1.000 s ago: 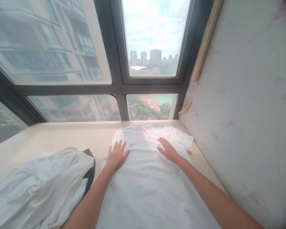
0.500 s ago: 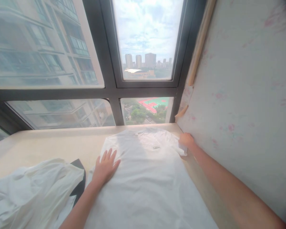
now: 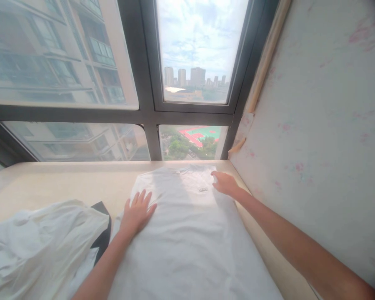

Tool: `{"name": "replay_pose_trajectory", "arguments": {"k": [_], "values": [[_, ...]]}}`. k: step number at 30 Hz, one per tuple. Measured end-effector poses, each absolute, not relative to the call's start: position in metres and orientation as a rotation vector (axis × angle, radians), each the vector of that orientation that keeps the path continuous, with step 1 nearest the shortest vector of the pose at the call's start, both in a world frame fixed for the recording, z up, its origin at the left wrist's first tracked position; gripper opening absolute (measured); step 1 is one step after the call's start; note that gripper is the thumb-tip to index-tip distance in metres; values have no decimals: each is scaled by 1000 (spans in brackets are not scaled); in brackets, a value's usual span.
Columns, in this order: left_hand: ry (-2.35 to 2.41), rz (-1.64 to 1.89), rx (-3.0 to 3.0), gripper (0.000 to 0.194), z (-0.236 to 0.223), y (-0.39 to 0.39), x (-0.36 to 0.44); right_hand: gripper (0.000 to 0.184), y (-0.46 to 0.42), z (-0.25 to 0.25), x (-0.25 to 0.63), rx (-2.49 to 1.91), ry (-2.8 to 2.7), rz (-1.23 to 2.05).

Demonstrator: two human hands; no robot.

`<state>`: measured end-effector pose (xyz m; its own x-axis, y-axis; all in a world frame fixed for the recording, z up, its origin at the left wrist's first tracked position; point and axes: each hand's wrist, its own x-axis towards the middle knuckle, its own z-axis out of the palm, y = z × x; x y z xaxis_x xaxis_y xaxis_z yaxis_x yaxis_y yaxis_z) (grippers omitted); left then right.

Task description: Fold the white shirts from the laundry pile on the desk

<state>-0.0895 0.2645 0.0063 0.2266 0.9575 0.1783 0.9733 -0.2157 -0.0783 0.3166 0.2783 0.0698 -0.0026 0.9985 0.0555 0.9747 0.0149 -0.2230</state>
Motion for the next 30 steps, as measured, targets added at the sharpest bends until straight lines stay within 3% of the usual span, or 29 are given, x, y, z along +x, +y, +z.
{"name": "replay_pose_trajectory", "arguments": {"k": [4, 13, 20, 30], "values": [[-1864, -146, -2320, 58, 8, 262, -88, 40, 254, 45, 299, -1928, -2127, 220], [-1852, -162, -2325, 59, 8, 261, -89, 54, 216, -12, 309, -1983, -2135, 72], [-1852, -196, -2332, 60, 2, 258, -73, 54, 222, -22, 323, -2072, -2198, -65], [-1803, -178, -2450, 60, 12, 292, -52, 50, 232, -14, 350, -1928, -1850, 379]]}}
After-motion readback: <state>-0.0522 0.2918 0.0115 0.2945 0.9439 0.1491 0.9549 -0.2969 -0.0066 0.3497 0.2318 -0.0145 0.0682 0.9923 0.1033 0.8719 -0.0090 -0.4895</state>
